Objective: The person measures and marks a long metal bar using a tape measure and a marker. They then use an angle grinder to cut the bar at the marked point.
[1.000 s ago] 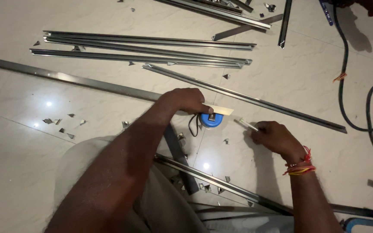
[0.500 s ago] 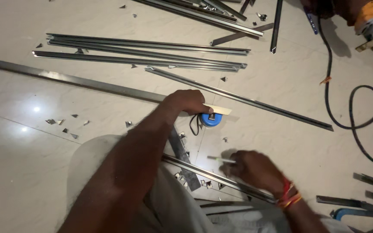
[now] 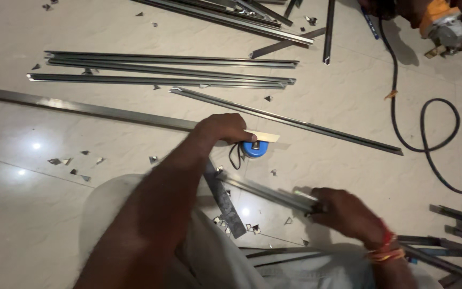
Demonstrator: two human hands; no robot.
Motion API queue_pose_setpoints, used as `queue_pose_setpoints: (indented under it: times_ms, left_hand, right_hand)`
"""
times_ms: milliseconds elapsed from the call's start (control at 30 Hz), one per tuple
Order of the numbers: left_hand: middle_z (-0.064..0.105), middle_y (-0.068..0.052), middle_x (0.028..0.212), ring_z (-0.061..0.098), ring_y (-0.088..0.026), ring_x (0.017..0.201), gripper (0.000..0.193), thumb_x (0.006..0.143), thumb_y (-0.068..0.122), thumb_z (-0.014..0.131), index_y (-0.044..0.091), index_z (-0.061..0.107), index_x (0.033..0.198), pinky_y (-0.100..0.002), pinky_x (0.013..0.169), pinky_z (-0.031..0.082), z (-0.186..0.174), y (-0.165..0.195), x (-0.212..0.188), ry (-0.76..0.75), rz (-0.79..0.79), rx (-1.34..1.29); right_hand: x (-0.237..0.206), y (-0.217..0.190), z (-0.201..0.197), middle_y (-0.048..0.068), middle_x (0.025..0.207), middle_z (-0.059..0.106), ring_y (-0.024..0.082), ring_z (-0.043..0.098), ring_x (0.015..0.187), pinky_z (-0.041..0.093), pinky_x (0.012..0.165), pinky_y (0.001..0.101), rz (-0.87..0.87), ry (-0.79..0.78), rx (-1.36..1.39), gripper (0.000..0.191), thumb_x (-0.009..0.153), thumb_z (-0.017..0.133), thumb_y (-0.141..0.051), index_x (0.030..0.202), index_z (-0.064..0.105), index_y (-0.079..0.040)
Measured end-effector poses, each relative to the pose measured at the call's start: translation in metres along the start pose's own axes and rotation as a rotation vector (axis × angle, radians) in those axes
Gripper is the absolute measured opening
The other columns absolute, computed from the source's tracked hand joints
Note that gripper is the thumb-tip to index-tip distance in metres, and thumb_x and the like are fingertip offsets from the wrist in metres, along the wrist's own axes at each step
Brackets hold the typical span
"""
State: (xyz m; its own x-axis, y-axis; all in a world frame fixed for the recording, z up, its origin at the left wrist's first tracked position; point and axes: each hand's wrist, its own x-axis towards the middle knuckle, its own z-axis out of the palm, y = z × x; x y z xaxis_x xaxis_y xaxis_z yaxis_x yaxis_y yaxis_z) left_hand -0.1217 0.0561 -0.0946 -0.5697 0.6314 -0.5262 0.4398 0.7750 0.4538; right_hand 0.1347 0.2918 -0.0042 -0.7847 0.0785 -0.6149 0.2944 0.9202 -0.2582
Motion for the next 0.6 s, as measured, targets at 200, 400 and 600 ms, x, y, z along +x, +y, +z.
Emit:
queue_pose_setpoints:
  times_ms: [200,400,600]
  left_hand:
    - [0.074,-0.012,0.084,0.071,-0.03,0.078,0.063,0.086,0.068,0.061,0.007,0.078,0.084,-0.046,0.073,0.054,0.0,0.003,0.001,0.02,0.006,0.033]
    - [0.076,-0.01,0.086,0.072,-0.027,0.082,0.061,0.081,0.069,0.064,0.009,0.078,0.089,-0.044,0.076,0.054,-0.003,0.006,-0.006,0.048,-0.016,-0.017]
    - [0.076,-0.01,0.082,0.072,-0.027,0.08,0.062,0.081,0.068,0.065,0.008,0.078,0.084,-0.044,0.075,0.054,-0.005,0.006,-0.007,0.023,-0.038,-0.042]
  right_hand:
    - [-0.019,0.029,-0.029,0.014,0.069,0.063,0.018,0.05,0.063,0.046,0.059,0.0372,0.162,0.259,0.277,0.033,0.086,0.085,-0.036,0.097,0.076,-0.006]
    - [-0.014,0.033,-0.031,0.012,0.065,0.064,0.018,0.053,0.06,0.047,0.06,0.0351,0.179,0.511,0.342,0.033,0.085,0.08,-0.034,0.092,0.075,-0.002]
    - [-0.003,0.036,-0.027,0.013,0.066,0.063,0.017,0.052,0.063,0.049,0.062,0.0357,0.146,0.329,0.329,0.03,0.081,0.083,-0.029,0.091,0.075,-0.002]
